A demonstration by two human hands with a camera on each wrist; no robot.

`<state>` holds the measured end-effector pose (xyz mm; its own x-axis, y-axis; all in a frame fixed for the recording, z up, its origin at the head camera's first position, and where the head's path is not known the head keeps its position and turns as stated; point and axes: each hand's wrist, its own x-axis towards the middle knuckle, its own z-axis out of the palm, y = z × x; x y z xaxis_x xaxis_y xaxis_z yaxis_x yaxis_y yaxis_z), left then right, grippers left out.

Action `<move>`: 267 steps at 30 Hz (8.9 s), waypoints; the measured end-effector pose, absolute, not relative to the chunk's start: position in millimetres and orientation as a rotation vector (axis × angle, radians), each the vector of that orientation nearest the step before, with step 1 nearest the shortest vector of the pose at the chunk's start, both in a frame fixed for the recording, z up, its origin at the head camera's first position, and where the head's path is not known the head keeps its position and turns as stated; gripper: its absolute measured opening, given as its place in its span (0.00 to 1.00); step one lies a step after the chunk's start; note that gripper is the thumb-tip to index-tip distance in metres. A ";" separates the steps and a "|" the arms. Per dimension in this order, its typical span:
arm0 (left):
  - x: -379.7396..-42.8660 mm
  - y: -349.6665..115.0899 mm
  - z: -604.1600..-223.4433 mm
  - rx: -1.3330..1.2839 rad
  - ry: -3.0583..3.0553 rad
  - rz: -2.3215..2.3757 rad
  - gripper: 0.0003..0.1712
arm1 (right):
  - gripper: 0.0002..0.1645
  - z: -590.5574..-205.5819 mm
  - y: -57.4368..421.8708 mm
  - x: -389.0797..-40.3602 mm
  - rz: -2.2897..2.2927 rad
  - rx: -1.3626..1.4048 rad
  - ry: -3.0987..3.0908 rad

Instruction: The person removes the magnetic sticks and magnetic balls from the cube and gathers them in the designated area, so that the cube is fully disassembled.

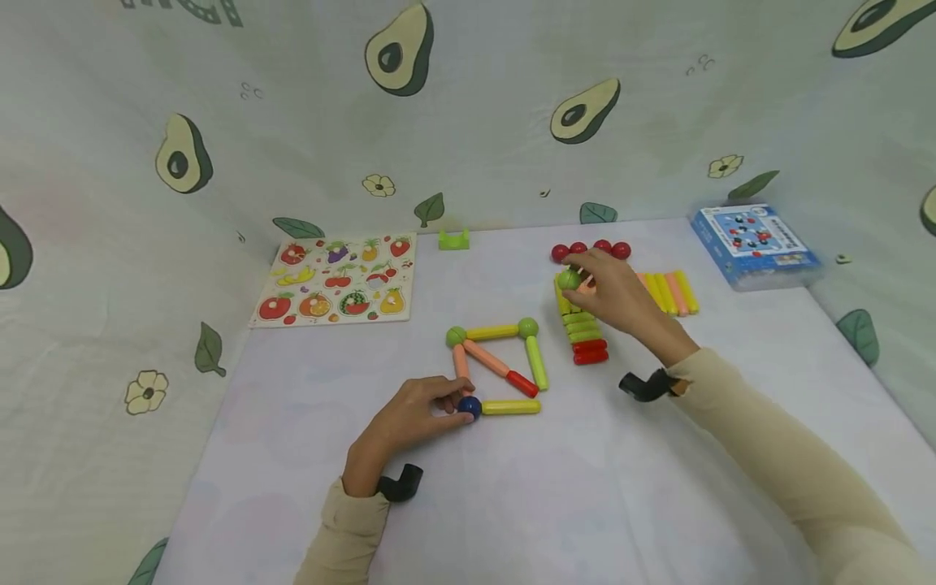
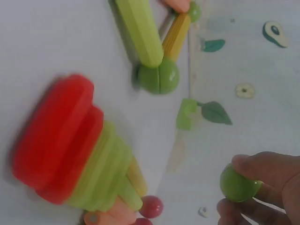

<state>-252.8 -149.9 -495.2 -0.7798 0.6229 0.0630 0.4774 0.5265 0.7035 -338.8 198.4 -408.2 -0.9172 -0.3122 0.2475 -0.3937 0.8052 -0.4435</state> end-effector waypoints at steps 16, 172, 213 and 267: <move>-251.4 -148.7 -497.3 0.930 2.598 1.047 0.26 | 0.24 -424.4 183.0 -453.2 0.511 0.573 -3.042; -250.6 -147.9 -497.3 1.000 2.664 1.037 0.24 | 0.22 -482.7 237.5 -244.1 0.494 0.965 -2.608; -250.7 -146.9 -496.2 0.998 2.622 1.102 0.23 | 0.22 -486.3 137.4 -236.9 0.448 0.618 -2.739; -251.6 -147.5 -498.0 0.966 2.604 1.100 0.24 | 0.25 -470.9 381.2 -302.2 0.693 -0.182 -2.845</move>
<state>-251.6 -147.5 -498.0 -0.7803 0.6169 0.1028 0.5037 0.5226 0.6878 -302.2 381.2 -470.9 -0.9709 0.1677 0.1711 0.0703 0.8821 -0.4658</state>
